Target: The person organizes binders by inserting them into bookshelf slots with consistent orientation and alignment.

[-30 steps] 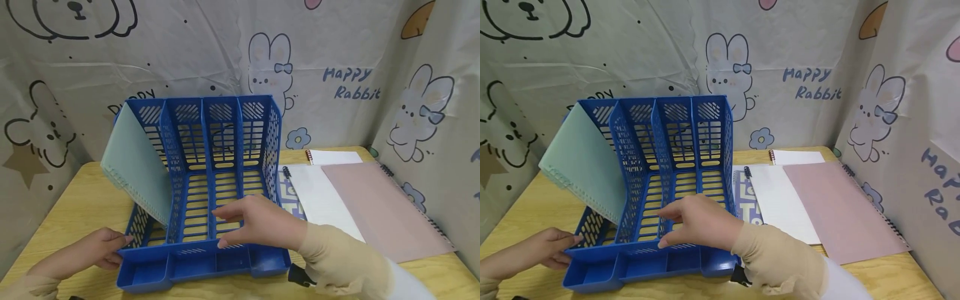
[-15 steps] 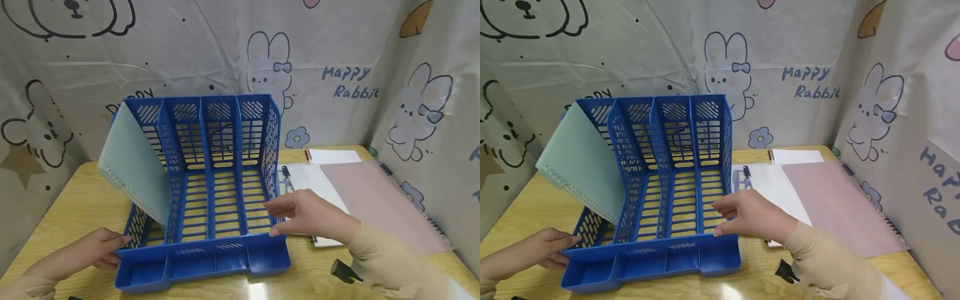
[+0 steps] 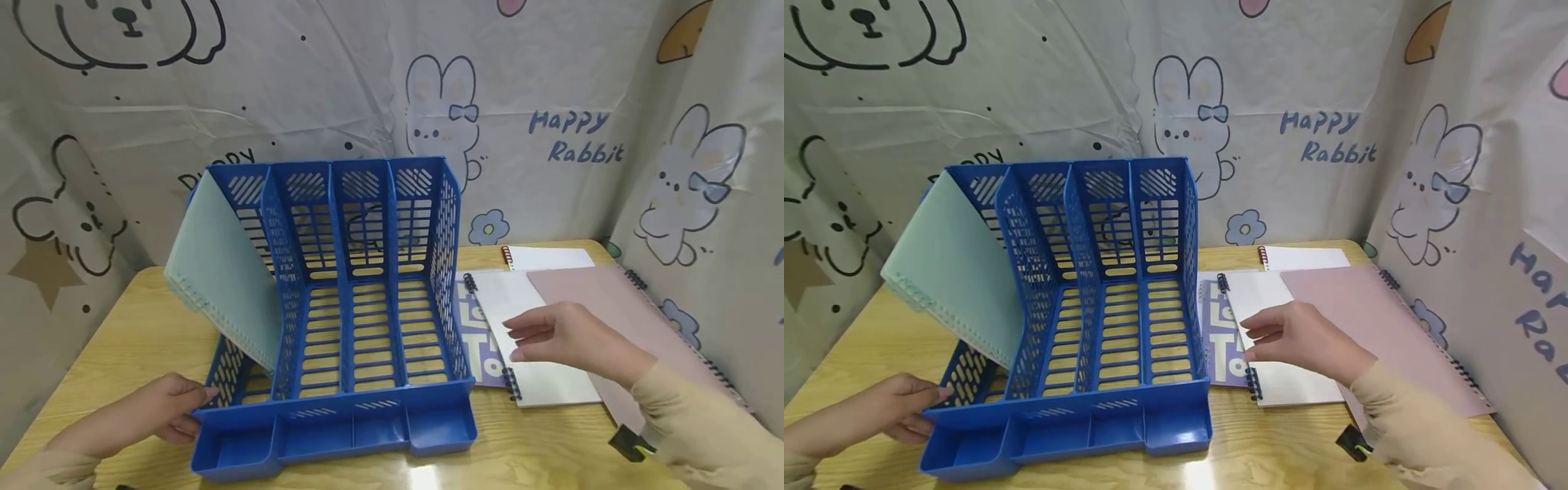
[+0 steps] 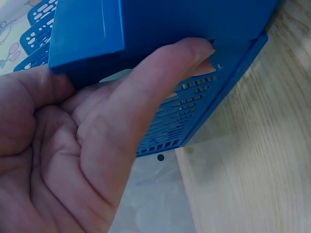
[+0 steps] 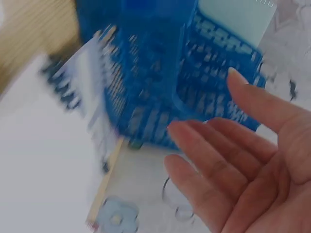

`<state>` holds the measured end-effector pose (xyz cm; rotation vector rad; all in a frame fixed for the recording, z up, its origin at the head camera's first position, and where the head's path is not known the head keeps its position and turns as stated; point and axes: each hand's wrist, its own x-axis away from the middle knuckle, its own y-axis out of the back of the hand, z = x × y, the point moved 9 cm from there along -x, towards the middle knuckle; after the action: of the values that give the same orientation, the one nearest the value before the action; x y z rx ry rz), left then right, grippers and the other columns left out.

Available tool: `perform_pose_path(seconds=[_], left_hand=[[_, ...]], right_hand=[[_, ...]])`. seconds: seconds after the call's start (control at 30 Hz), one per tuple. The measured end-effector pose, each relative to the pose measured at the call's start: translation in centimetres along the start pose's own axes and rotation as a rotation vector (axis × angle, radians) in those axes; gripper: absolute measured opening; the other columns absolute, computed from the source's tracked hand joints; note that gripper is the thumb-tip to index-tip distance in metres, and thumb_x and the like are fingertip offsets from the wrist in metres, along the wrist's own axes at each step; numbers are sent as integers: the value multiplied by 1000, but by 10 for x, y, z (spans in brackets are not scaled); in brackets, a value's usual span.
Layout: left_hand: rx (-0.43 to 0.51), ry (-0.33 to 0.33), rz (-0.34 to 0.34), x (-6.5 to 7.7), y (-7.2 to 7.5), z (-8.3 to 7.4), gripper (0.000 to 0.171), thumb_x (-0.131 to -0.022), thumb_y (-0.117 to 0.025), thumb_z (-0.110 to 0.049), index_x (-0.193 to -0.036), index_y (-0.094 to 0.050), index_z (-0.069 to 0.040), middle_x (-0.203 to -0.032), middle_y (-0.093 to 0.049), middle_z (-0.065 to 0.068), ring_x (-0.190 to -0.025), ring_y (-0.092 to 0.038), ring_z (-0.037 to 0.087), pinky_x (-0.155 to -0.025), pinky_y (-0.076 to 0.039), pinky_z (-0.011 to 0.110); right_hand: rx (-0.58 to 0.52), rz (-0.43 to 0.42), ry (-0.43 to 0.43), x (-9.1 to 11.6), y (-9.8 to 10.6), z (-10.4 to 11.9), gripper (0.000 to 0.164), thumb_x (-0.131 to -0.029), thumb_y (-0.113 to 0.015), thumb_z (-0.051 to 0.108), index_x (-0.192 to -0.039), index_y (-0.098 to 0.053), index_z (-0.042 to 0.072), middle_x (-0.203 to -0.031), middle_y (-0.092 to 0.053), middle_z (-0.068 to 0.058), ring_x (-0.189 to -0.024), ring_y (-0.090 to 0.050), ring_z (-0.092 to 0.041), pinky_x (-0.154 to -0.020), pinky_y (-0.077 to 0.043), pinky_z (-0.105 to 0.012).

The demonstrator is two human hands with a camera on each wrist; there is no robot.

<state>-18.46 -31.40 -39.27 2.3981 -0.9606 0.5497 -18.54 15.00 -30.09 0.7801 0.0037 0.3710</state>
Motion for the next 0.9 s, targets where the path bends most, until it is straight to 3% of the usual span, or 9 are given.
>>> perform_pose_path(seconds=[0.03,0.1,0.2,0.27,0.3,0.4,0.47,0.57,0.9], left_hand=[[4,4,-6,0,0,0,44,-104,-35,-28,-63,-38,-12,-60,-43,4,-73,-63,15,-78,-57,47],[26,11,7,-2,-3,0,44,-104,-35,-28,-63,-36,-12,-58,-40,4,-62,-53,11,-70,-58,40],[82,2,43,-2,-8,-1,45,-104,-34,-27,-62,-35,-12,-56,-36,2,-53,-39,8,-53,-43,26],[107,4,69,-3,-11,0,42,-104,-33,-28,-65,-19,-20,-57,-15,-6,-53,-21,9,-52,-32,26],[109,16,64,-3,-11,1,42,-104,-33,-28,-65,-20,-21,-57,-15,-7,-53,-21,9,-53,-33,26],[66,53,16,-2,-6,5,46,-104,-34,-31,-62,-34,-14,-57,-40,6,-58,-50,10,-60,-52,31],[28,92,-24,-1,-2,8,52,-104,-35,-34,-73,-54,4,-83,-57,29,-79,-66,24,-72,-58,42],[3,113,-47,0,0,11,58,-104,-35,-35,-109,-56,19,-127,-42,44,-100,-64,40,-80,-56,49],[15,60,11,2,-5,6,65,-104,-33,-34,-115,-47,29,-113,-58,38,-97,-65,42,-78,-56,48]], right_hand=[[18,-13,-17,2,5,-6,51,-78,-77,29,-117,-64,-2,-111,-68,-16,-94,-69,-20,-76,-57,-26],[52,-28,-36,5,14,-18,50,-79,-77,30,-117,-65,0,-111,-68,-15,-94,-68,-19,-76,-57,-27],[95,-36,-47,9,26,-36,50,-79,-76,31,-116,-64,0,-110,-69,-15,-94,-68,-19,-76,-58,-29],[118,-38,-61,11,33,-49,51,-79,-77,31,-116,-64,-2,-109,-69,-16,-94,-68,-20,-76,-58,-30],[134,-39,-72,11,36,-57,52,-79,-77,31,-116,-64,-3,-108,-69,-16,-93,-68,-21,-76,-58,-31],[181,-42,-112,12,45,-79,53,-77,-78,29,-115,-64,-5,-106,-69,-17,-93,-68,-23,-74,-58,-32],[200,-33,-126,12,52,-92,52,-78,-78,27,-114,-63,-8,-105,-69,-19,-93,-68,-26,-74,-58,-35],[225,-26,-171,16,64,-112,53,-78,-77,27,-115,-63,-8,-106,-69,-20,-95,-67,-29,-75,-58,-38],[167,-12,-394,40,104,-186,70,-78,-77,36,-122,-53,-13,-106,-68,-21,-93,-66,-26,-76,-58,-44]])
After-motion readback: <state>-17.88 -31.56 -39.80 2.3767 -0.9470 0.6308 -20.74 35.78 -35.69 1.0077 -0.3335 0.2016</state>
